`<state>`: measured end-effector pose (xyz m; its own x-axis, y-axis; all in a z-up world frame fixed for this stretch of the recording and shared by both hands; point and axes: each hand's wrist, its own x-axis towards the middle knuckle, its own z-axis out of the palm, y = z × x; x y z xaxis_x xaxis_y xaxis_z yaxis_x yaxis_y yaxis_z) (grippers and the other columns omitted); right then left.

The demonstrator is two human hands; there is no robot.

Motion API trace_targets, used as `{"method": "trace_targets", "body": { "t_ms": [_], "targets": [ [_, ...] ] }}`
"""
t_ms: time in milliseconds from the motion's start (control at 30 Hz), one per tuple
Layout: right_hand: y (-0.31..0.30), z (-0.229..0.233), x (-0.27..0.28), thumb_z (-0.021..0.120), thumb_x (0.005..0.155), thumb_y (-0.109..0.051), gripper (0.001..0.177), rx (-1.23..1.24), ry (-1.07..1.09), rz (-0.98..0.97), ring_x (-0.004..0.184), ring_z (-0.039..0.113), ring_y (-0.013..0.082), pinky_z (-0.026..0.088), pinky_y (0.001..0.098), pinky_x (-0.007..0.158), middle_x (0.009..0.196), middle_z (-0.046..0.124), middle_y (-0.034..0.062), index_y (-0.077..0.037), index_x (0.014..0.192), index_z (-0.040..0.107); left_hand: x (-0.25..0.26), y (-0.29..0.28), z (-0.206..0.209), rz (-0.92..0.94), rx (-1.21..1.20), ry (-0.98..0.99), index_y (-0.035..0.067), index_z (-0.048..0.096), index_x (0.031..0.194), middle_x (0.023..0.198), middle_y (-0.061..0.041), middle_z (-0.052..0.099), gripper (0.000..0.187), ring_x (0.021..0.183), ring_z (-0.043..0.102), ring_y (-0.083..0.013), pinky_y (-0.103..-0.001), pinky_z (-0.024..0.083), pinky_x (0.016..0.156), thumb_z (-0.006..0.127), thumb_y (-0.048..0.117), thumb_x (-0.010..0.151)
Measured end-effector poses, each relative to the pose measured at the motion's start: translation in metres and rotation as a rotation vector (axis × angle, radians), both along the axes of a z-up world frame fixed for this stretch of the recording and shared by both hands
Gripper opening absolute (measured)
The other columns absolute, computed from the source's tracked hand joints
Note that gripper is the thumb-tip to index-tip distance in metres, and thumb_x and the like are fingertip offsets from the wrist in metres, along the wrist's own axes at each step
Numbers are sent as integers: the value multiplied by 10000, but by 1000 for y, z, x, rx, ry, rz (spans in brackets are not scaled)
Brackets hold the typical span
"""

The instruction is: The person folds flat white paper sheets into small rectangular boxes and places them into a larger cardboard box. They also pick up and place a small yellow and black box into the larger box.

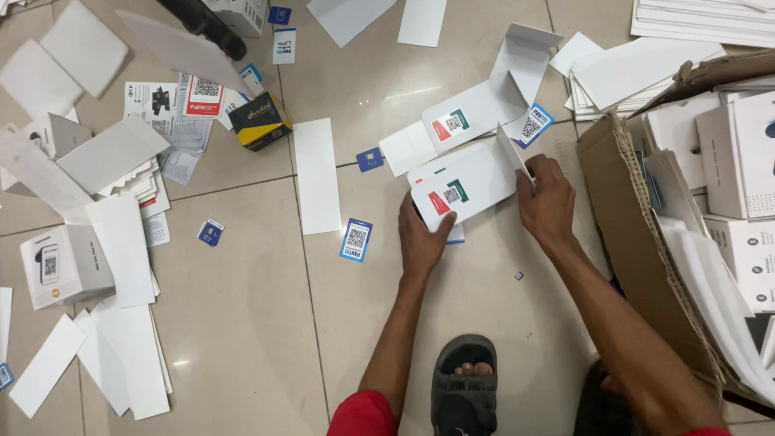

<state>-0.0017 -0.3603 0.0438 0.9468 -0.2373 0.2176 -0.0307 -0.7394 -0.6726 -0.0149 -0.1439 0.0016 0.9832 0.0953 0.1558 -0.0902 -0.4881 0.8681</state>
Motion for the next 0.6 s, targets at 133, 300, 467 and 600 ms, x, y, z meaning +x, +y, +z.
{"method": "trace_targets", "body": {
  "t_ms": [133,300,467,600],
  "targets": [
    [1,21,54,672,1016,-116,149,-106,-66,48,778,647,364,500,506,655,985,637,211,18,1045,614,55,-3,3,22,-363,172,-16,378,1454,1258,-233,715,753,1162,732,-308,-416,586,986,773,257,873],
    [-11,14,120,740,778,-71,178,-347,-361,51,894,627,438,513,478,630,1035,609,271,-26,864,590,122,-14,-1,53,-257,188,5,414,1410,1191,-185,729,737,1090,751,-280,-399,594,942,806,283,851],
    [-27,-35,146,685,849,48,150,-314,-33,24,757,630,397,487,517,645,886,616,211,8,931,565,136,-17,-16,79,308,247,105,560,1333,1166,-73,586,753,937,715,-285,-438,579,737,868,446,737],
    [-26,-42,138,673,873,114,194,-200,-71,-56,802,681,414,524,530,696,902,664,230,18,1000,562,133,-17,-29,74,323,164,108,563,1354,1185,-60,594,782,947,722,-262,-441,589,735,859,501,746]
  ]
}}
